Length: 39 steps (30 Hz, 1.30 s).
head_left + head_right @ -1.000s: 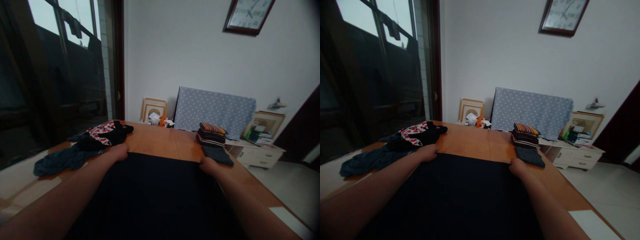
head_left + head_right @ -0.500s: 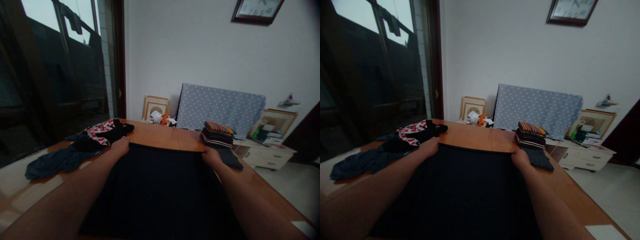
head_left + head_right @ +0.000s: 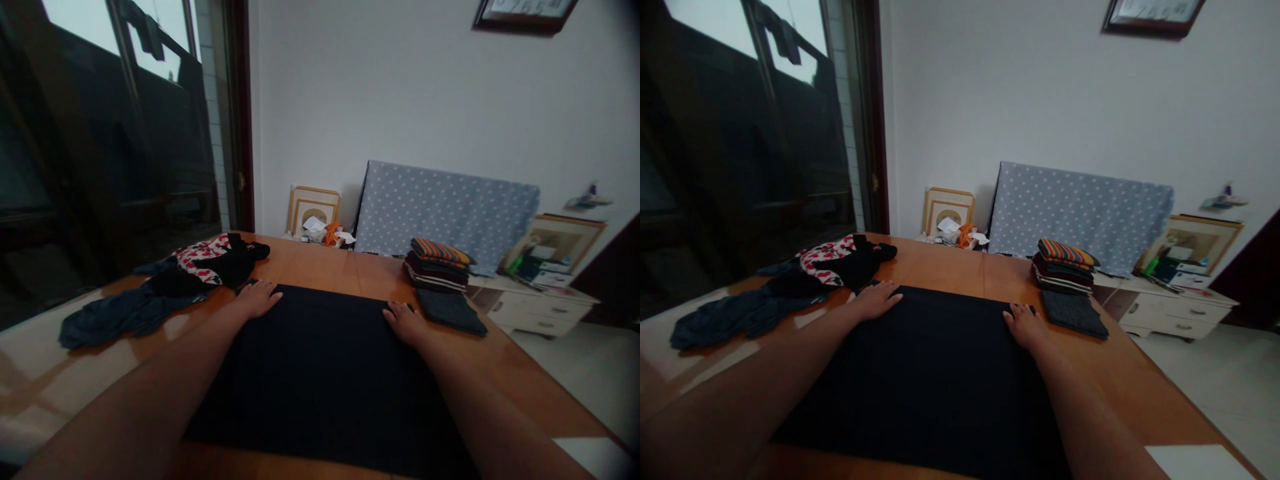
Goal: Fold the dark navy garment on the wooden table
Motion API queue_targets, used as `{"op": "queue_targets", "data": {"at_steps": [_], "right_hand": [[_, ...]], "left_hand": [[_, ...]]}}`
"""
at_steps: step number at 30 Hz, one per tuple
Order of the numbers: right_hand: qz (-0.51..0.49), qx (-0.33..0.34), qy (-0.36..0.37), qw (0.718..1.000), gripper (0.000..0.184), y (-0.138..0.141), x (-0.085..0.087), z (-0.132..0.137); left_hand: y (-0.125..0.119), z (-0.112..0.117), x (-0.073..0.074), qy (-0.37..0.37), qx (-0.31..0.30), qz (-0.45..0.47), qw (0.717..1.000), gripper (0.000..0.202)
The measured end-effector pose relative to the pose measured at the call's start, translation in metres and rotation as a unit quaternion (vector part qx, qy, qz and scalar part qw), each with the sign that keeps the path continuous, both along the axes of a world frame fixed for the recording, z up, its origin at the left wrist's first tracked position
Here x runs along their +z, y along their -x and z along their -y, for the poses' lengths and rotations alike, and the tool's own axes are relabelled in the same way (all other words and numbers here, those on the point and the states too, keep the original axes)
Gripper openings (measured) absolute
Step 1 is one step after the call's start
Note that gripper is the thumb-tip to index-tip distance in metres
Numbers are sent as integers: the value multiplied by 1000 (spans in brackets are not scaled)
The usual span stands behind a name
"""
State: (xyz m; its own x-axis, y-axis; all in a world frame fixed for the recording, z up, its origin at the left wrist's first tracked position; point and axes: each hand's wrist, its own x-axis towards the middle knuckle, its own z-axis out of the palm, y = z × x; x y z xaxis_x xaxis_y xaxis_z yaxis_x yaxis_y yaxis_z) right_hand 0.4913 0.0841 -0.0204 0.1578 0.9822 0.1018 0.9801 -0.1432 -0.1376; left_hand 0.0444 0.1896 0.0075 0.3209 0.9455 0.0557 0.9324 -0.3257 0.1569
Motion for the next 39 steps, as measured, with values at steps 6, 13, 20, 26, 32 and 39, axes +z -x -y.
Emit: {"op": "queue_targets", "data": {"at_steps": [6,13,20,26,32,39], "right_hand": [[5,-5,-2,1000,63,3,11,29],[-55,55,-60,995,57,21,18,107],[-159,31,-181,970,42,52,16,196],[-135,78,-205,966,37,85,11,244],[-99,100,-174,975,37,103,9,251],[-101,103,-178,973,31,97,-1,246]], "left_hand": [[9,34,8,-16,-5,10,1000,71],[34,105,-5,-69,-59,74,993,61],[57,184,-7,-128,-41,194,972,41],[63,229,-13,-116,-81,217,966,45],[50,253,-9,-115,-92,195,970,44],[38,272,-3,-136,-53,191,971,28]]}}
